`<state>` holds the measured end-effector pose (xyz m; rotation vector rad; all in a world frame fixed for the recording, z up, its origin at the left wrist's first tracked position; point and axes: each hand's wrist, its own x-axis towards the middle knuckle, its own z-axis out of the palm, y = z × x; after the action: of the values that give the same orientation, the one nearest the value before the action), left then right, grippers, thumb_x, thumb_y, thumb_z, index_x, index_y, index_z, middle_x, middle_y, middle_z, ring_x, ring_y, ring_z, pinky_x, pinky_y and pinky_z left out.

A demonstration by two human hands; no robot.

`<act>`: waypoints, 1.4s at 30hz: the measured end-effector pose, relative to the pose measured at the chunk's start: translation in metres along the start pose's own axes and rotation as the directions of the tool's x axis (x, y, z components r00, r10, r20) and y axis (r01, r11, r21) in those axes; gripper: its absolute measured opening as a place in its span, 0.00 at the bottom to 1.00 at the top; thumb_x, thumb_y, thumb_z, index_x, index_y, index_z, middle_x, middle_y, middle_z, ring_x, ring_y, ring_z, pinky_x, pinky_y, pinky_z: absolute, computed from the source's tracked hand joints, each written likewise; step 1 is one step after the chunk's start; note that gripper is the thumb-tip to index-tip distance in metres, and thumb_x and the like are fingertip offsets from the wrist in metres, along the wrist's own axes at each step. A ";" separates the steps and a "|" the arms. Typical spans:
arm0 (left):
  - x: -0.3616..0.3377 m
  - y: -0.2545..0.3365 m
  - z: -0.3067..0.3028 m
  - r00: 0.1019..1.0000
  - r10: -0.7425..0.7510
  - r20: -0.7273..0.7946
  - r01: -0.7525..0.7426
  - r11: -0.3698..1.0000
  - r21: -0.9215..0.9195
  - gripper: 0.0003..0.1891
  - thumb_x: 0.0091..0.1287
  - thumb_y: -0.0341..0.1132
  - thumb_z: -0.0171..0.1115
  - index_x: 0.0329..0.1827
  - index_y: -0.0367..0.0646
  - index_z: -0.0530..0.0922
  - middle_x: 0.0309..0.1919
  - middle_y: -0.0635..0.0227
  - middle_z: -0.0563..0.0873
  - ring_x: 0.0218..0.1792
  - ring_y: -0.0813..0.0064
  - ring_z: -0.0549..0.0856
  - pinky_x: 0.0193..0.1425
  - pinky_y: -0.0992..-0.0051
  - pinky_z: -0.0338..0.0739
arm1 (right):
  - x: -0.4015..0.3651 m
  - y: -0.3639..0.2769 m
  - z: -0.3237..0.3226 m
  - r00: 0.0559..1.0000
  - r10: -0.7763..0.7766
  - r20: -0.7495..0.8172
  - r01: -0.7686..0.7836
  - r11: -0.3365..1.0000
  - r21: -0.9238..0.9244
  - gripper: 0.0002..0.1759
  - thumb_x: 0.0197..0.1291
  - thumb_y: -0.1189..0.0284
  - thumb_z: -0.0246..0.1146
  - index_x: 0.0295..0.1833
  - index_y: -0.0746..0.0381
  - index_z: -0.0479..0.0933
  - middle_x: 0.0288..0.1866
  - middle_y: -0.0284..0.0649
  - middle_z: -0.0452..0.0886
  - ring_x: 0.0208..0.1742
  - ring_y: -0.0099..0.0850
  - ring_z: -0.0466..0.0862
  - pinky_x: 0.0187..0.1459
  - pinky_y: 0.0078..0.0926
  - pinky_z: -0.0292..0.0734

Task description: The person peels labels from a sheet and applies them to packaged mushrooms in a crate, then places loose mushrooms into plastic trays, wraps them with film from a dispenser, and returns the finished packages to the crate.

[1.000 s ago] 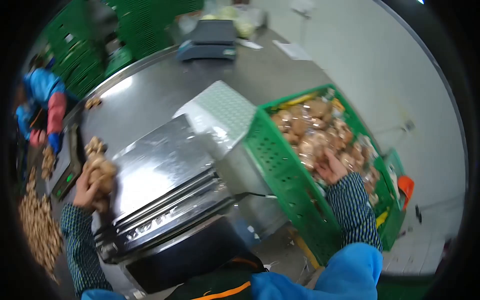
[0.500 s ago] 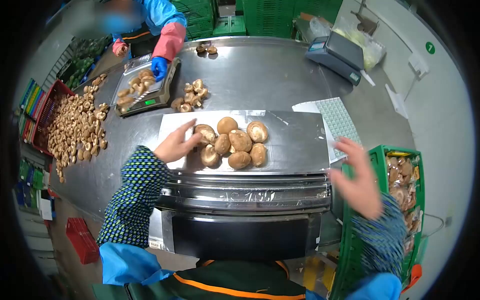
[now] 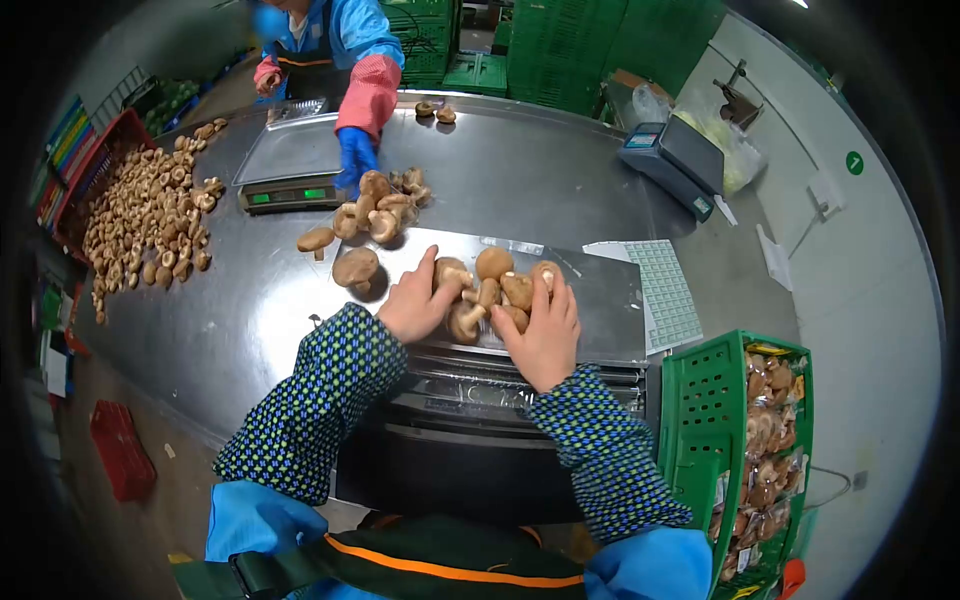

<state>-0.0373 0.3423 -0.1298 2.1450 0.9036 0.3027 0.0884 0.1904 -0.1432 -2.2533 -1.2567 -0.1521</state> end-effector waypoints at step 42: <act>-0.017 -0.007 0.000 0.958 0.204 -0.204 -0.233 0.964 -0.130 0.18 0.59 0.34 0.62 0.48 0.38 0.68 0.41 0.57 0.80 0.38 0.66 0.83 0.41 0.74 0.77 | 0.085 0.006 -0.028 0.753 -0.374 0.541 0.272 0.926 0.262 0.27 0.56 0.51 0.56 0.55 0.57 0.74 0.48 0.43 0.78 0.58 0.42 0.70 0.65 0.44 0.51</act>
<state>-0.0532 0.3344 -0.1337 2.0991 0.7201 0.6762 0.1453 0.2371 -0.0923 -1.9707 -1.9002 0.5525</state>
